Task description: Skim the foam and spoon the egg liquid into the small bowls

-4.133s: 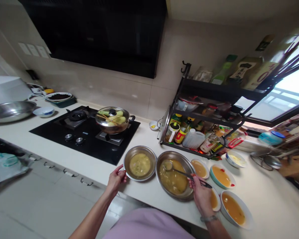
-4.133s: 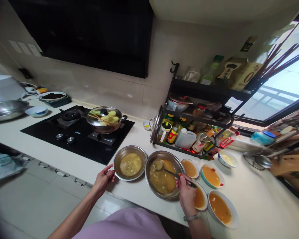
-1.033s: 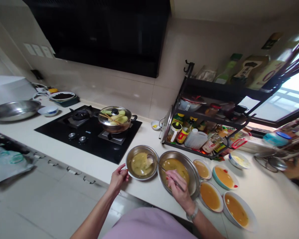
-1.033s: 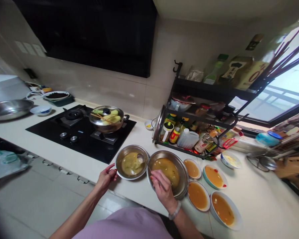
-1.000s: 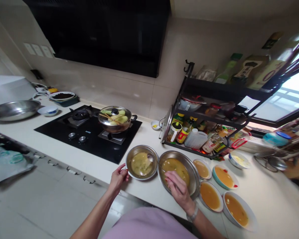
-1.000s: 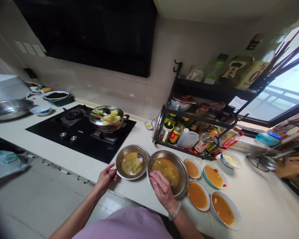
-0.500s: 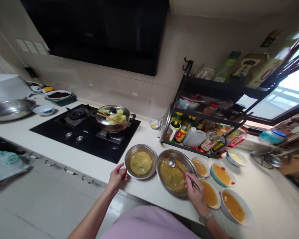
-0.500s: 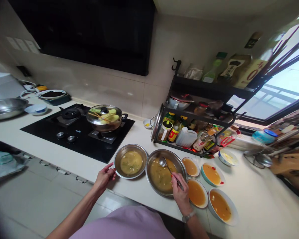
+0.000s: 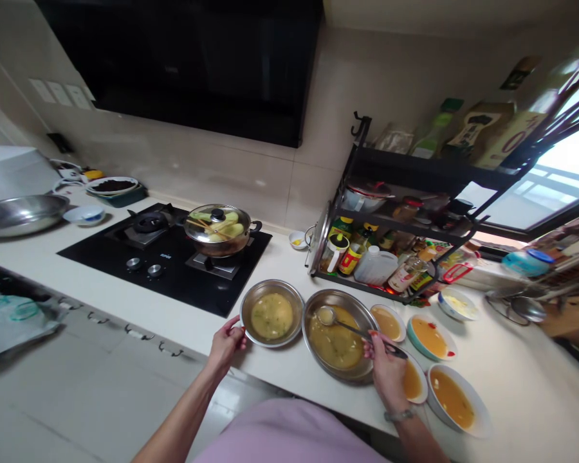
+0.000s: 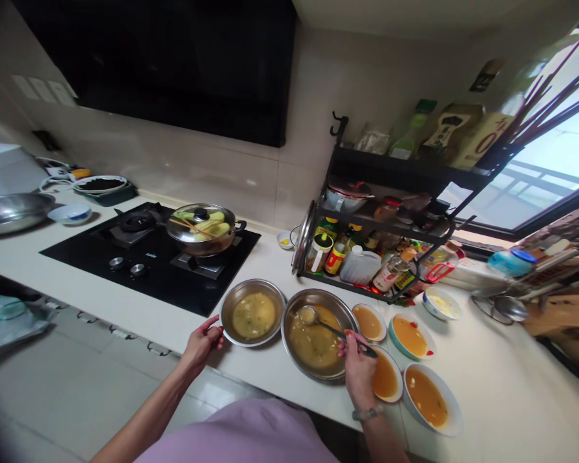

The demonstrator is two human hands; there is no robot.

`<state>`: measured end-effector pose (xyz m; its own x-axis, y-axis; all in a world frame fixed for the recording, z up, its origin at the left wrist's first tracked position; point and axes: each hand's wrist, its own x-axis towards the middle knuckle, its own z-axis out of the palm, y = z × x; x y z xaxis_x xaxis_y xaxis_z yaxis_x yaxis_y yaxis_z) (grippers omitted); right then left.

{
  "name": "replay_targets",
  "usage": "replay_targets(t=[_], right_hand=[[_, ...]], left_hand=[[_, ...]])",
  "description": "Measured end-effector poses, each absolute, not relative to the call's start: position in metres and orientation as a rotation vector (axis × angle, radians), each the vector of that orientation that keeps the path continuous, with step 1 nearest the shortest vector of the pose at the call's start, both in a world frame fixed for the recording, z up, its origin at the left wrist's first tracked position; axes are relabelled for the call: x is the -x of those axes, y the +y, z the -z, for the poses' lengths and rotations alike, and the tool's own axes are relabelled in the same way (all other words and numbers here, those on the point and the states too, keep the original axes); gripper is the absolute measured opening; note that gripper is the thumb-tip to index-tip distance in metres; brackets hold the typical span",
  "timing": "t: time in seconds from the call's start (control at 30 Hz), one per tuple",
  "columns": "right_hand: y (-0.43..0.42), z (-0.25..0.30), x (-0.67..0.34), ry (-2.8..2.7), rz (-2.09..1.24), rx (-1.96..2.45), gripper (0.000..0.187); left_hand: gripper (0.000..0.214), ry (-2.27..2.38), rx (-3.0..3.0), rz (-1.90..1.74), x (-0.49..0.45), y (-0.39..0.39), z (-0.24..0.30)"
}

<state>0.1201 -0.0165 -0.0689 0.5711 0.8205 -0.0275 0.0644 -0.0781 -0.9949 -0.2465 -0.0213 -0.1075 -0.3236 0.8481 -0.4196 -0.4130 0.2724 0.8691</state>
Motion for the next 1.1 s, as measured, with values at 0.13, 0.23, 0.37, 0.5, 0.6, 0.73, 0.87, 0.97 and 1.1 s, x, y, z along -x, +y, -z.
replay_targets(t=[0.13, 0.23, 0.37, 0.5, 0.6, 0.73, 0.87, 0.97, 1.1], right_hand=[[-0.018, 0.057, -0.119, -0.743, -0.766, 1.488, 0.037], [-0.018, 0.045, -0.116, -0.728, -0.794, 1.46, 0.033], [-0.018, 0.03, -0.106, -0.744, -0.837, 1.411, 0.031], [-0.017, 0.019, -0.087, -0.783, -0.88, 1.367, 0.033], [-0.016, 0.016, -0.069, -0.908, -0.892, 1.357, 0.038], [-0.021, 0.016, -0.052, -1.244, -0.821, 1.302, 0.035], [-0.032, 0.011, -0.048, -1.758, -0.544, 1.063, 0.023], [-0.038, 0.007, -0.053, -1.963, -0.382, 0.893, 0.027], [-0.036, 0.015, -0.07, -1.914, -0.307, 0.967, 0.026]], left_hand=[[0.059, 1.358, -0.447, -1.357, 0.246, -0.022, 0.108], [0.06, 1.364, -0.445, -1.355, 0.246, -0.023, 0.107], [0.06, 1.362, -0.447, -1.357, 0.245, -0.022, 0.105], [0.061, 1.362, -0.457, -1.355, 0.245, -0.022, 0.106], [0.063, 1.368, -0.464, -1.35, 0.245, -0.022, 0.106], [0.066, 1.366, -0.464, -1.35, 0.245, -0.022, 0.105], [0.067, 1.361, -0.473, -1.35, 0.246, -0.022, 0.107], [0.067, 1.361, -0.479, -1.352, 0.246, -0.022, 0.109], [0.064, 1.36, -0.475, -1.349, 0.246, -0.022, 0.108]])
